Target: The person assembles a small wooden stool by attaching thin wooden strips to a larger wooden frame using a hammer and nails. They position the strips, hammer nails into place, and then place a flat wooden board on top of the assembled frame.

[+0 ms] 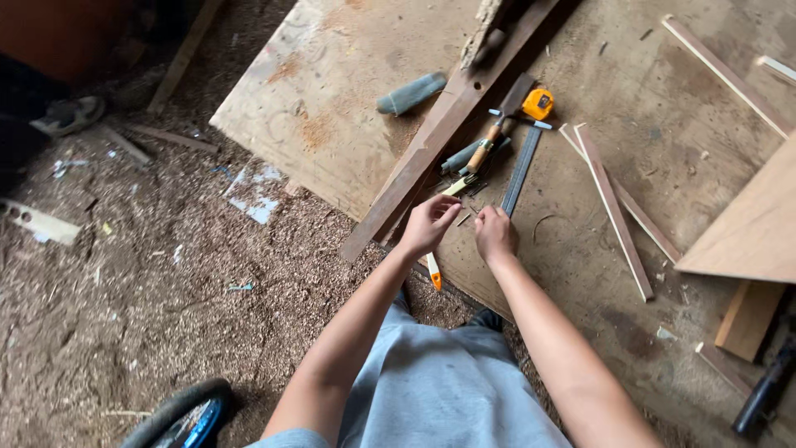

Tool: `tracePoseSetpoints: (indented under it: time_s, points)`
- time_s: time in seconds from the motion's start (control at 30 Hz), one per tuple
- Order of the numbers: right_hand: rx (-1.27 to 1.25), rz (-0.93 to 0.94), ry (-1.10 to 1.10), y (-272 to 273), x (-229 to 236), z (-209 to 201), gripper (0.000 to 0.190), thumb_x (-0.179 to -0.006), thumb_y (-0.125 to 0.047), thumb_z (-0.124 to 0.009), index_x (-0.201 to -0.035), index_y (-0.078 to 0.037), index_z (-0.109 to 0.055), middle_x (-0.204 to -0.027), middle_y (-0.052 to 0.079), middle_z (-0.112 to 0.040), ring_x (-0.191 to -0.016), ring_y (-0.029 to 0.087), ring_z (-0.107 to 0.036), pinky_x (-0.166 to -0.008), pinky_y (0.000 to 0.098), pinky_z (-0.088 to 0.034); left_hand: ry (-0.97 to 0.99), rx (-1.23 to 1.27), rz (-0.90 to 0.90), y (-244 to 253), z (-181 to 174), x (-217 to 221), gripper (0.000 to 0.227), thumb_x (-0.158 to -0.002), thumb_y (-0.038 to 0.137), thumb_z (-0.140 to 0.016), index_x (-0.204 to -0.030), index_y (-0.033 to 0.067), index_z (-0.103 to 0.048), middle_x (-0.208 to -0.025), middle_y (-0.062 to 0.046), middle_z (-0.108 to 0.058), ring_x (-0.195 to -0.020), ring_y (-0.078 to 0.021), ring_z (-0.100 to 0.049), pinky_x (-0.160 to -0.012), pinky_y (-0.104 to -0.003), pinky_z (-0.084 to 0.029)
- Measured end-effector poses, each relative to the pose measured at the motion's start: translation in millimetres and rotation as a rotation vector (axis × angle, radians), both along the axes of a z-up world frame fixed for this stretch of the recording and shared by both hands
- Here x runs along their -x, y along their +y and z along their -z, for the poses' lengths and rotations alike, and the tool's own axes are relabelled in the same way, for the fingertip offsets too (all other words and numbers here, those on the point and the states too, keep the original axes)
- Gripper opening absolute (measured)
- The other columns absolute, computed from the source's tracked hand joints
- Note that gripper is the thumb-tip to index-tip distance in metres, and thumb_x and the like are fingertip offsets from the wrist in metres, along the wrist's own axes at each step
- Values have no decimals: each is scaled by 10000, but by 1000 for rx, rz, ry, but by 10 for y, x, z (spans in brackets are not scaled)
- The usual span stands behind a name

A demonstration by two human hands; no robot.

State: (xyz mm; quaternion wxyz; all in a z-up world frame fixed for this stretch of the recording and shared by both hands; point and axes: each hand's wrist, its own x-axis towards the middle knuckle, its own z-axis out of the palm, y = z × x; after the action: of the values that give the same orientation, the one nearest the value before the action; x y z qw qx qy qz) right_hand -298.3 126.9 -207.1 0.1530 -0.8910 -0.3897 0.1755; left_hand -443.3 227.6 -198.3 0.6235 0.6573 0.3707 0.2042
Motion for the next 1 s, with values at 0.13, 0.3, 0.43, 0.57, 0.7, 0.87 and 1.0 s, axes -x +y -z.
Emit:
tracePoseSetpoints:
  time_s: [0.13, 0.3, 0.43, 0.57, 0.7, 0.87, 1.0]
  points:
    - [23, 89, 43, 100, -72, 70, 123, -961, -237, -667, -972, -116, -648, -1063, 125, -678, -935, 358, -667, -773, 489, -535, 3, -27, 80, 342, 13, 19, 304, -979, 277, -682, -1156, 31, -710, -1005, -115, -779, -908, -174, -736, -816, -317, -587]
    - [-13, 158, 114, -9, -19, 452, 113, -964, -184, -633, -950, -73, -618, -1057, 160, -668, -953, 381, -658, -808, 494, -526, -19, 50, 117, 550, 49, -28, 305, -999, 274, -669, -1170, 24, -708, -990, -136, -786, -888, -166, -731, -794, -316, -587]
    - [-231, 82, 116, 139, -219, 615, 76, -938, -77, -580, -935, -2, -595, -1030, 253, -647, -978, 427, -637, -851, 504, -509, 11, 43, 256, 593, -197, -361, 308, -990, 285, -663, -1170, 40, -710, -1018, -138, -769, -880, -184, -739, -762, -327, -607]
    - [-101, 332, 285, 39, -216, 573, 168, -1021, -124, -508, -976, -9, -622, -1144, 255, -662, -1049, 452, -611, -916, 515, -479, -22, -121, 397, 445, -400, -637, 270, -996, 268, -665, -1175, 69, -702, -1065, -110, -763, -990, -227, -755, -880, -365, -597]
    - [-172, 249, 135, -208, -328, 79, 171, -1001, -135, -605, -975, 33, -625, -960, 257, -697, -901, 369, -698, -848, 447, -548, 53, -789, 585, 234, -662, -853, 287, -845, 223, -750, -1115, 128, -724, -1125, -118, -715, -1100, -338, -628, -937, -459, -518]
    - [-388, 502, 294, -938, -355, -602, 162, -801, -90, -781, -894, 3, -686, -777, 117, -733, -715, 220, -735, -665, 354, -570, -71, -850, 849, -271, -835, -1218, 300, -849, 212, -751, -1140, 145, -726, -1071, -80, -731, -1111, -329, -631, -935, -462, -490]
    - [-589, 641, 320, -1572, -520, -754, 155, -794, -58, -785, -903, -2, -689, -826, 69, -753, -763, 126, -718, -706, 294, -579, -186, -573, 942, -708, -799, -1551, 202, -884, 133, -719, -1081, 110, -760, -1019, -105, -748, -979, -337, -677, -879, -420, -540]
